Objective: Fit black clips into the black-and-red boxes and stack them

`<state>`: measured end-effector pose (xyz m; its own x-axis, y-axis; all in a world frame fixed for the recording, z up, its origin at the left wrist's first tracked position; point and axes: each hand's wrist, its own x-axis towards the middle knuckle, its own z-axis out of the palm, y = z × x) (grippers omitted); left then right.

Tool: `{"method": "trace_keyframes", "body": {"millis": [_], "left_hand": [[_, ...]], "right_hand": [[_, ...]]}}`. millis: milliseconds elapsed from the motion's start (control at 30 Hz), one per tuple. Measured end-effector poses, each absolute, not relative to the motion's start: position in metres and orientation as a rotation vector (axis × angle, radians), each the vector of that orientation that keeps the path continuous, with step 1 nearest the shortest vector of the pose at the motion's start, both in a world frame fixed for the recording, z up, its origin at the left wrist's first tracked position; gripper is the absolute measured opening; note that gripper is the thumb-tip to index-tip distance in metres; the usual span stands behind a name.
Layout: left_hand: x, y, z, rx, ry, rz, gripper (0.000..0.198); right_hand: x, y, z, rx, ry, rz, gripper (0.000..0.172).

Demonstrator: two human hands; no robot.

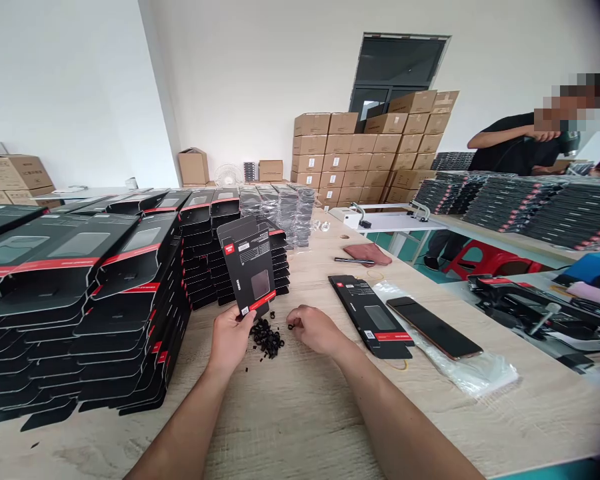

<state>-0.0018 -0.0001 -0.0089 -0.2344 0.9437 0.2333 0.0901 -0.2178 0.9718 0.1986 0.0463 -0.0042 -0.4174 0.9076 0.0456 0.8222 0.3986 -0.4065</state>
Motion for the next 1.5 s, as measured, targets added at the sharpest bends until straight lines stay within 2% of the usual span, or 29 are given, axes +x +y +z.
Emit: {"method": "trace_keyframes", "body": {"millis": [200,333,567,833,933,1033,1100,1167,1233,1300,1367,1433,1500], "left_hand": [[-0.001,0.001,-0.011,1.247,1.301,1.519,0.03],[0.0,0.0,-0.01,1.201,1.252,1.531,0.03],[0.01,-0.005,-0.009,1.307,1.186,1.471,0.032],[0.016,-0.006,-0.013,1.573,1.336,1.459,0.026],[0.015,-0.004,-0.016,1.496,1.308,1.423,0.028],[0.013,-0.005,-0.014,1.436,1.251,1.363,0.03],[0.012,-0.008,-0.009,1.453,1.208,1.309,0.029],[0.011,-0.013,-0.002,1.471,1.166,1.276,0.025],[0.009,-0.018,0.007,1.364,1.059,1.263,0.024],[0.005,-0.023,0.015,1.121,0.87,1.231,0.038],[0.001,-0.026,0.021,0.892,0.685,1.174,0.053],[-0.004,-0.028,0.024,0.75,0.561,1.124,0.06],[-0.006,-0.029,0.025,0.669,0.518,1.092,0.059]], "right_hand": [[0.197,0.043,-0.002,-1.561,-2.398,0.386,0.012],[0.189,0.038,-0.003,-1.506,-2.337,0.384,0.014],[0.157,0.028,0.002,-1.087,-2.125,0.539,0.013],[0.146,0.02,0.006,-1.287,-2.179,0.334,0.014],[0.147,0.018,0.005,-1.198,-2.149,0.488,0.02],[0.157,0.025,0.009,-1.228,-1.969,0.544,0.014],[0.168,0.033,0.013,-1.275,-1.735,0.541,0.021],[0.177,0.038,0.015,-1.19,-1.588,0.738,0.028],[0.182,0.038,0.017,-0.996,-1.555,1.12,0.031],[0.182,0.031,0.017,-0.83,-1.589,1.457,0.033],[0.178,0.022,0.018,-0.755,-1.702,1.639,0.033],[0.173,0.015,0.02,-0.797,-1.873,1.672,0.032],[0.17,0.011,0.022,-0.925,-1.927,1.517,0.033]]}}
